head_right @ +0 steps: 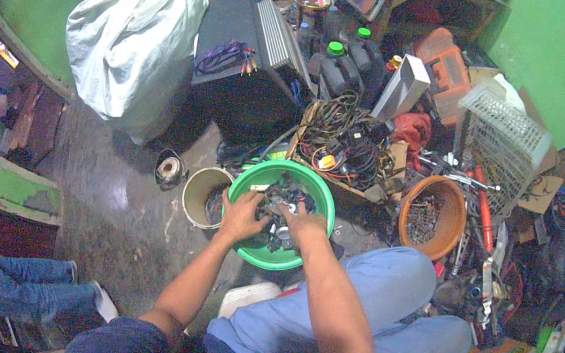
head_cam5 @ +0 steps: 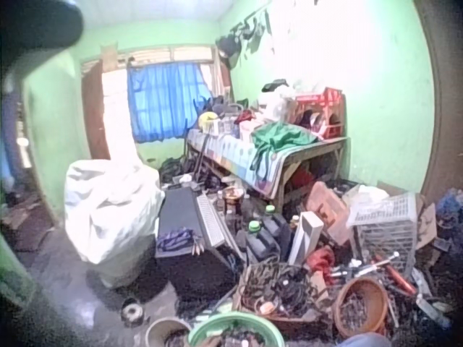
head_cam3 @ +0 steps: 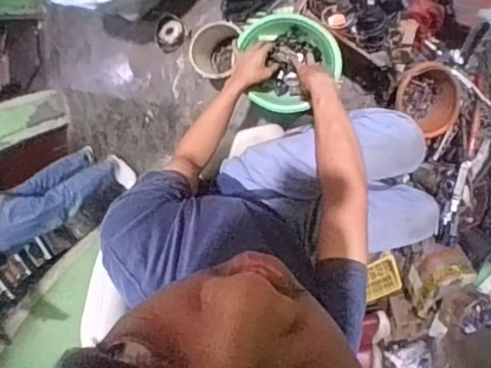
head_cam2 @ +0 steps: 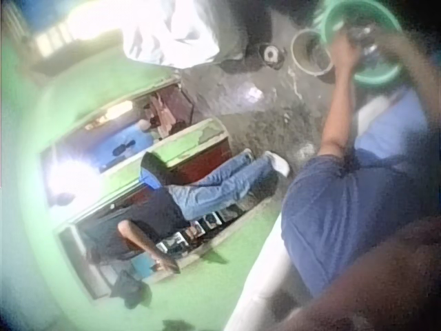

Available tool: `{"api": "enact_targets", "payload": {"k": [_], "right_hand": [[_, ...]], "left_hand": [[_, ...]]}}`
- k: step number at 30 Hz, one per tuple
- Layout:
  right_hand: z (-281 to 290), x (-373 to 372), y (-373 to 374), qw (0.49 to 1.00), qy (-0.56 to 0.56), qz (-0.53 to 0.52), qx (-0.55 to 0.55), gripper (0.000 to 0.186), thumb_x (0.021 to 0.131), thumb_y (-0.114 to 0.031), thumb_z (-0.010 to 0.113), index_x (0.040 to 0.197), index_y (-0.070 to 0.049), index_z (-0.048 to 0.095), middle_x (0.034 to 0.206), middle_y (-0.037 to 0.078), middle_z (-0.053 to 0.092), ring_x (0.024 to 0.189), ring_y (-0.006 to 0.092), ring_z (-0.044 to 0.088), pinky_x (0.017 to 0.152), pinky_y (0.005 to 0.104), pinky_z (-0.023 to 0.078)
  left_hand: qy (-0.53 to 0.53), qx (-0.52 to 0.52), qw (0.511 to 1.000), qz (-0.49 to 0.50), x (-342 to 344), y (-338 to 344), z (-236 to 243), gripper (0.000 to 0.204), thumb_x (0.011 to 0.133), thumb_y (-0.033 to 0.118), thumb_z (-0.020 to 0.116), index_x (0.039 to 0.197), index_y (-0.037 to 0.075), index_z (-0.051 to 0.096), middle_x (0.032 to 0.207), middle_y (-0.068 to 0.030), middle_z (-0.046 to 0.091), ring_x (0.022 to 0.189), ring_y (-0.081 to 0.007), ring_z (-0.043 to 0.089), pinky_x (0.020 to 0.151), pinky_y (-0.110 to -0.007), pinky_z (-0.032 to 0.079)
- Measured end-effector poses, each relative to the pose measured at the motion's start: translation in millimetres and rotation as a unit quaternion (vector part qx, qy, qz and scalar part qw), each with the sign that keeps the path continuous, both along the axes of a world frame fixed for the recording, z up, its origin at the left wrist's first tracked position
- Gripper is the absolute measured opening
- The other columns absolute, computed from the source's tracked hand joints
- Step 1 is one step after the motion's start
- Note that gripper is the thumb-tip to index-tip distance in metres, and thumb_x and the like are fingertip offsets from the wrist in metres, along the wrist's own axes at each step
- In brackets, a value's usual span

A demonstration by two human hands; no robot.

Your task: The person picks through screws and bolts in a small clay pot using pliers and by hand, and then moves to a green bucket to handle larger metal parts.

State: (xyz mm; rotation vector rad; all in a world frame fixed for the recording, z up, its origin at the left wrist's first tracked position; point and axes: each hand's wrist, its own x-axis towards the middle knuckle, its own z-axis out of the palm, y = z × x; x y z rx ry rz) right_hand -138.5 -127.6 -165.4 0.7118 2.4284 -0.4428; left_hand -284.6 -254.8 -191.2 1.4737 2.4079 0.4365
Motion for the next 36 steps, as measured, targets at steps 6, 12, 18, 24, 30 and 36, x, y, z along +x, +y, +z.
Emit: {"api": "enact_targets", "payload": {"k": [6,12,18,24,30,36], "right_hand": [[18.3,1.6,13.5,0.997,0.021,0.008,-0.073,0.081,0.085,-0.018,0.07,0.154,-0.041,0.035,0.148,0.018,0.047,0.119,0.0395,0.063,0.095,0.0463,0.055],[20.9,10.5,31.3,0.972,0.103,0.007,-0.212,0.077,0.073,-0.023,0.086,0.143,-0.017,0.055,0.121,0.023,0.067,0.105,0.0335,0.068,0.09,0.0415,0.055],[12.9,16.7,40.1,0.942,0.188,-0.035,-0.276,0.039,0.085,-0.031,0.079,0.109,0.0,0.074,0.086,0.014,0.075,0.075,0.0201,0.072,0.073,0.0353,0.057],[41.4,6.5,42.4,0.858,0.411,-0.222,-0.214,0.044,0.091,-0.043,0.071,0.093,0.001,0.075,0.083,0.022,0.072,0.078,0.0319,0.071,0.076,0.0419,0.054],[36.2,-3.9,39.3,0.845,0.443,-0.263,-0.143,0.041,0.088,-0.04,0.075,0.092,0.001,0.075,0.083,0.022,0.072,0.079,0.0333,0.072,0.075,0.0436,0.054],[33.4,-0.8,41.3,0.876,0.38,-0.235,-0.182,0.041,0.085,-0.038,0.078,0.106,-0.003,0.074,0.095,0.022,0.073,0.089,0.0289,0.073,0.081,0.04,0.055]], "left_hand": [[0.004,0.004,1.0,-0.016,-1.9,-0.8,-2.6,0.052,0.079,0.036,0.071,0.125,0.011,0.064,0.128,-0.0101,0.063,0.129,-0.027,0.054,0.113,-0.075,0.012],[-0.005,0.005,1.0,-0.025,-5.4,-2.1,-7.6,0.053,0.079,0.038,0.071,0.125,0.013,0.064,0.13,-0.0097,0.063,0.131,-0.0268,0.053,0.113,-0.076,0.012],[-0.02,0.009,1.0,-0.016,-4.0,0.2,-4.3,0.054,0.076,0.033,0.075,0.125,0.013,0.064,0.129,-0.0096,0.063,0.13,-0.0274,0.053,0.113,-0.074,0.012],[-0.046,0.055,0.997,-0.001,-5.8,-4.1,0.1,0.05,0.075,0.027,0.077,0.121,0.012,0.065,0.121,-0.0103,0.066,0.122,-0.0288,0.058,0.114,-0.066,0.017],[-0.097,0.169,0.98,0.034,-10.7,-7.3,-12.2,0.037,0.074,0.021,0.076,0.11,0.011,0.07,0.105,-0.0085,0.071,0.106,-0.031,0.065,0.114,-0.061,0.022],[-0.125,0.148,0.981,0.029,-16.3,-9.7,-19.5,0.033,0.074,0.02,0.075,0.106,0.011,0.072,0.103,-0.0079,0.073,0.104,-0.0301,0.067,0.112,-0.062,0.026]]}}
